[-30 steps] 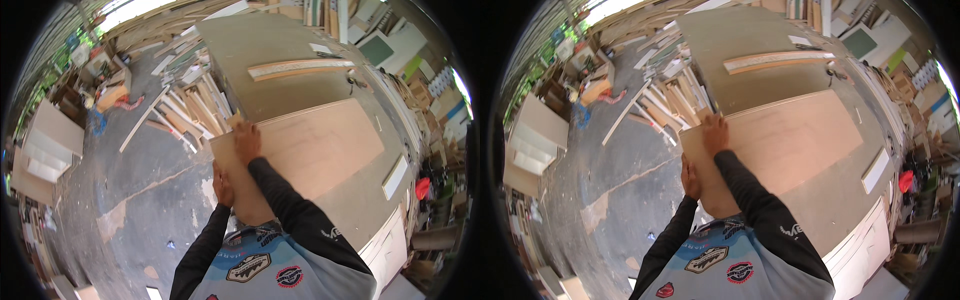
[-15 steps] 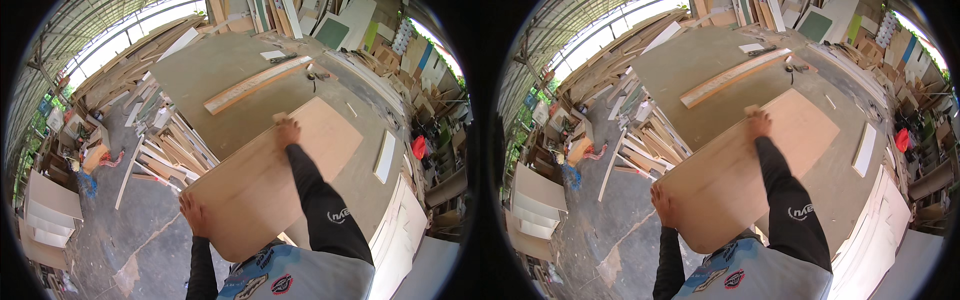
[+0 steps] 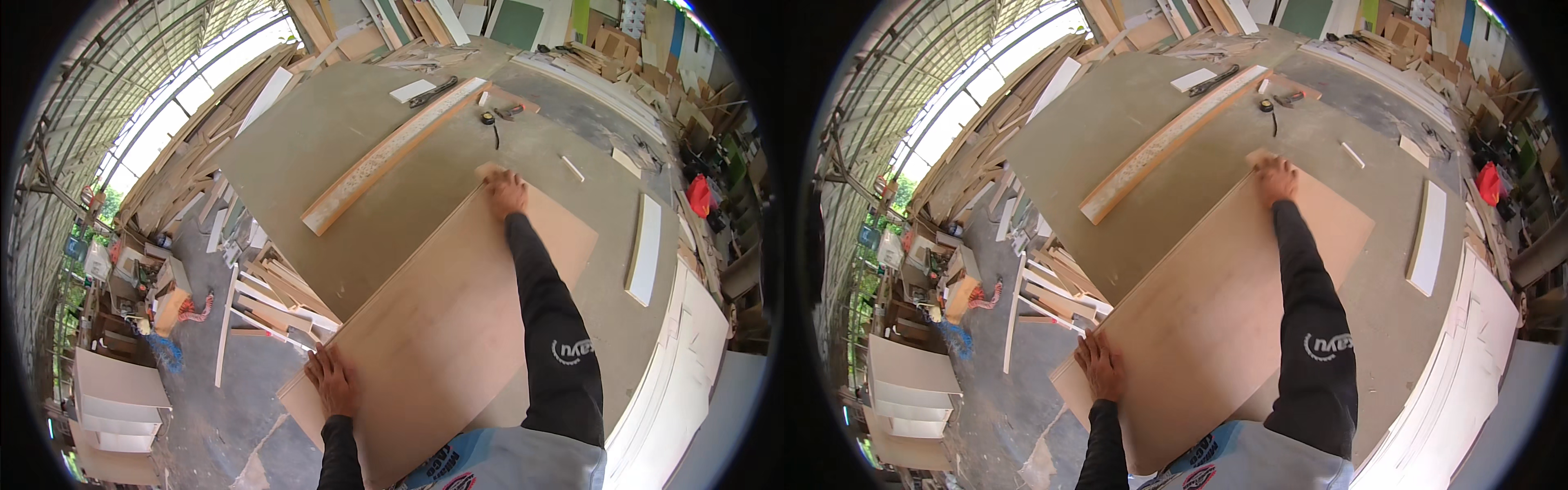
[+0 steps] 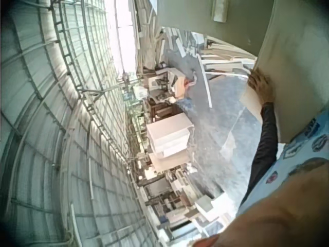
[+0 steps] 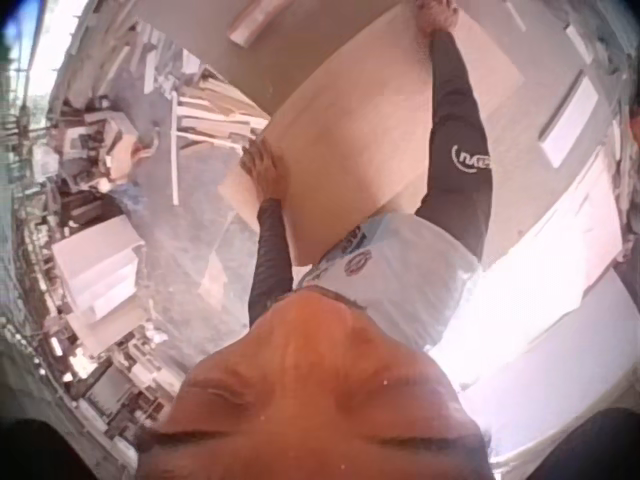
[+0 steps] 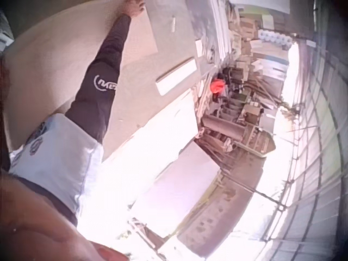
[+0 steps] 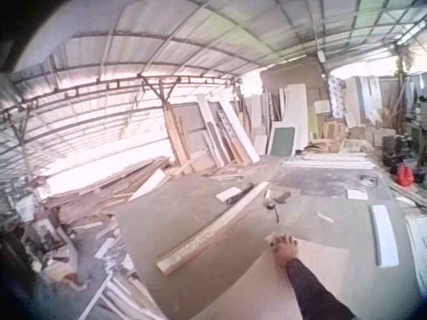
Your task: The person measures a wooden panel against a frame, cuts a section using a hand saw, and then sands the edges of the panel by hand with sandpaper.
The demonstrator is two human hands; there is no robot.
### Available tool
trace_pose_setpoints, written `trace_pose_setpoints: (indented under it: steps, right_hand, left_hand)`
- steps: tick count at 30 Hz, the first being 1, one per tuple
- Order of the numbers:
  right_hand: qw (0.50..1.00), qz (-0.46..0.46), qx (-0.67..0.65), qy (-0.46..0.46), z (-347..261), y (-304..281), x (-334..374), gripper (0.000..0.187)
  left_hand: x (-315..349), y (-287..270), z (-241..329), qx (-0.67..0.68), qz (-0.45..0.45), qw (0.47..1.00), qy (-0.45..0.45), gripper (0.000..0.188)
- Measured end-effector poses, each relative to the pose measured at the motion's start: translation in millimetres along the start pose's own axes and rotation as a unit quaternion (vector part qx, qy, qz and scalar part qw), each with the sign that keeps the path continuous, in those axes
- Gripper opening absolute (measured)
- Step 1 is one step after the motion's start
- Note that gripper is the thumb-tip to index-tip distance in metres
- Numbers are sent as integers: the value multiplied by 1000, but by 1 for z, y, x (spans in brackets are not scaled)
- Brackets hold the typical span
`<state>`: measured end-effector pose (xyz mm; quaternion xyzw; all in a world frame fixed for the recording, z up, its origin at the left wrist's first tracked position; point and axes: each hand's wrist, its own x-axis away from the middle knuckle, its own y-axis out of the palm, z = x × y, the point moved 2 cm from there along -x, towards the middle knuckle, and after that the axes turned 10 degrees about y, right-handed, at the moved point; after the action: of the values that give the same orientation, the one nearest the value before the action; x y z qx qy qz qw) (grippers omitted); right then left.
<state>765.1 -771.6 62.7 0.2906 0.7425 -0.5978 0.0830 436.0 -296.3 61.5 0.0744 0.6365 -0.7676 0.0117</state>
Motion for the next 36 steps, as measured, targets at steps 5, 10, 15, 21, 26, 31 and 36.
trace_pose_setpoints:
  steps: [5, 10, 15, 21, 26, 31, 36]
  right_hand:
    - [997, 31, 69, -15, -32, 31, 41, 36]
    - [966, -94, -122, -209, -103, -46, 149, 32]
    - [998, -7, 3, 59, -15, -6, -6, 36]
    - [994, -28, 72, 78, 32, -7, 17, 35]
    - [980, 38, 101, 167, 148, -96, 94, 36]
    - [986, -20, 90, 139, 170, -85, 69, 36]
    - [983, -160, -45, 79, 100, 9, -34, 34]
  left_hand:
    - [-2, -1, 2, -8, -7, 1000, -8, 62]
    - [15, -5, -10, -2, -3, 1000, -17, 64]
    - [1, -9, -3, -9, -1, 1000, 5, 66]
    - [8, -5, -18, 17, 3, 1000, -14, 64]
    - [6, -4, -13, -11, -2, 1000, -29, 62]
    - [-2, 2, 3, -38, 6, 999, -30, 62]
    - [-3, -4, -1, -47, -10, 998, -47, 63]
